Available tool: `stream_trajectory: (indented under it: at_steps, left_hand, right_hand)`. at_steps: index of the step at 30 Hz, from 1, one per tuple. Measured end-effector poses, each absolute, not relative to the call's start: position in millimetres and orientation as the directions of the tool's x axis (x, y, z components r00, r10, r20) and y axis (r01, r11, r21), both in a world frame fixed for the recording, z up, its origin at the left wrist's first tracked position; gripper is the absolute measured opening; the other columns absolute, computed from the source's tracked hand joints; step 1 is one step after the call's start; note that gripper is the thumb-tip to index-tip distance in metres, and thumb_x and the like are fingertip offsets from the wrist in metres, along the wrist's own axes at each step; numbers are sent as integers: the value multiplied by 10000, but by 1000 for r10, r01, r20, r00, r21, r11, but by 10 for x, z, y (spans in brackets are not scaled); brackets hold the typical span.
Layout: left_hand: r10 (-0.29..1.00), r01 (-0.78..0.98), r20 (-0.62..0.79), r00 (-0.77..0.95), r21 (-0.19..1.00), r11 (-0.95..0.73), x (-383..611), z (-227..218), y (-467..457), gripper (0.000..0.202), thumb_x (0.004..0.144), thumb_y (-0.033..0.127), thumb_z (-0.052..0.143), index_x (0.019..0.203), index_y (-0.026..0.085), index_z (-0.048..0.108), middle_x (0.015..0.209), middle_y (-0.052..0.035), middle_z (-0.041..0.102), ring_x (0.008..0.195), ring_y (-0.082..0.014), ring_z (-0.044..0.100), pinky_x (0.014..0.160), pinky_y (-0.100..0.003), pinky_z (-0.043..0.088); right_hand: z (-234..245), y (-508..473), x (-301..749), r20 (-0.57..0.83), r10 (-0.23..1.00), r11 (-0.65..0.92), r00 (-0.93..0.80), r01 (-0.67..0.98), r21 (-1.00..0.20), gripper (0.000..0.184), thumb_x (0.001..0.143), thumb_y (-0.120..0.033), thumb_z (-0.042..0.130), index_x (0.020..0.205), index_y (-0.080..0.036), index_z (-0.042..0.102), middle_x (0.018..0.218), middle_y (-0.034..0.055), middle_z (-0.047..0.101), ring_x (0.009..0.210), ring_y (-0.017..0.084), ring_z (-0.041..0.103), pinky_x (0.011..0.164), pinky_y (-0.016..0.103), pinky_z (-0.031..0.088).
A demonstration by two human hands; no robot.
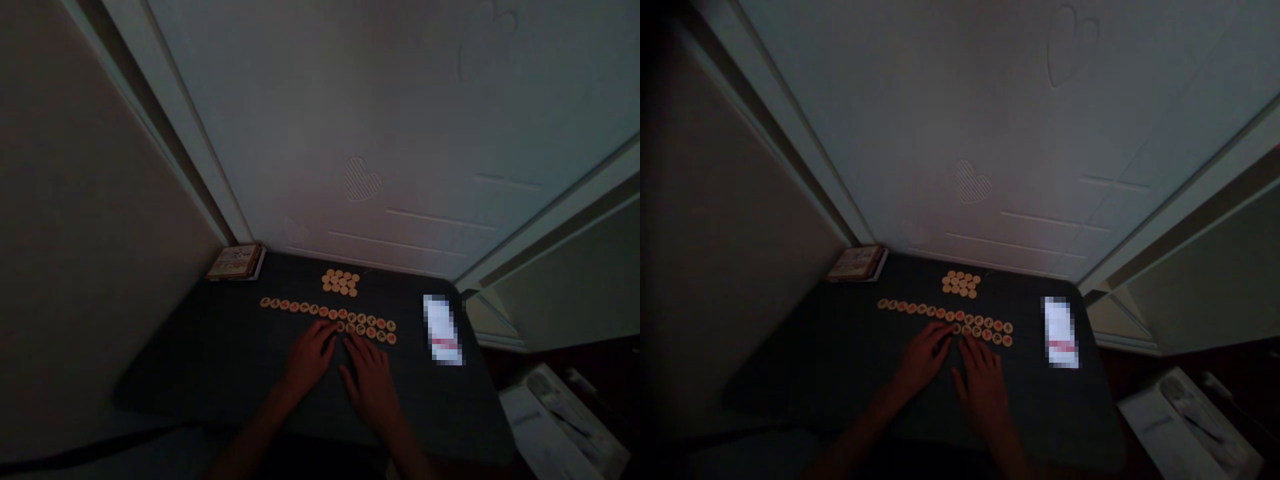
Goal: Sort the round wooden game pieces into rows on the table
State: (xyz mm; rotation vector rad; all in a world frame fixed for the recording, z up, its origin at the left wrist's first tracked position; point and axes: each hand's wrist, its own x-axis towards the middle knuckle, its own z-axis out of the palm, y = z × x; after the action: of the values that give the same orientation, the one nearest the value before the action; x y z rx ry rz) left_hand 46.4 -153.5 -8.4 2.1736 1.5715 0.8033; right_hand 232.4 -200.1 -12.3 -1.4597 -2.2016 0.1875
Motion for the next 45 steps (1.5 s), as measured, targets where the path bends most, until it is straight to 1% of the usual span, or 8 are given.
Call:
stream_trajectory:
  at_steps: [9,12,18,26,32,36,40,45]
  left_hand:
    - [933,797,258,249,492,-349,483,-121,-1547,359,983,242,501,1326,299,589,1275,-47,630,1129,-221,635,991,-390,533]
    - [930,794,261,260,490,-360,481,-123,-1550,383,982,234,499,1350,311,570,1272,-47,626,1123,-215,633,990,-381,532]
    - [918,774,280,282,499,-390,470,-74,-1570,406,970,209,505,1347,344,576,1267,-37,615,1118,-206,630,993,-368,529]
    - [900,771,267,344,466,-433,465,-17,-1588,499,916,129,550,1345,381,587,1284,-33,595,1125,-219,618,961,-389,536]
    - [894,784,252,371,431,-447,464,-22,-1595,512,913,127,556,1353,389,579,1287,-45,587,1148,-234,598,975,-412,522]
    - [899,789,244,363,432,-436,463,-20,-1597,524,919,126,551,1363,403,565,1323,-40,560,1162,-233,591,986,-415,518]
    - [899,793,238,368,424,-438,462,-14,-1595,517,930,143,550,1371,412,557,1376,-37,532,1214,-245,568,1000,-427,511]
    - [896,793,235,377,417,-444,463,-16,-1600,520,933,139,546,1376,410,551,1389,-38,529,1222,-245,567,1004,-432,508]
  right_hand:
    - [-89,-1998,2310,317,894,421,-318,838,-348,491,984,-370,533,1464,-290,467,1489,68,525,1288,305,529,994,508,457]
    - [-115,-2007,2315,331,898,406,-290,837,-368,495,983,-370,531,1469,-305,460,1482,66,533,1281,309,535,996,510,459]
    - [-199,-2023,2335,400,901,342,-169,844,-413,498,994,-353,510,1482,-278,447,1459,88,549,1306,309,514,1024,506,451]
    - [-195,-2020,2320,409,900,327,-148,852,-410,476,994,-374,514,1457,-274,473,1408,101,591,1273,319,529,1001,520,460]
    - [-232,-2016,2325,423,893,338,-154,850,-403,452,999,-375,498,1437,-266,490,1398,103,597,1255,312,537,1007,528,454]
    - [-257,-2019,2337,439,889,333,-134,846,-417,438,999,-363,499,1425,-265,502,1431,104,566,1297,318,501,1033,538,428]
    - [-242,-2025,2338,416,901,304,-126,867,-395,422,994,-353,514,1398,-236,522,1464,117,534,1371,328,434,1045,543,409]
    - [-237,-2026,2324,394,909,297,-135,873,-387,421,990,-344,516,1396,-234,518,1458,122,538,1379,327,428,1043,530,400]
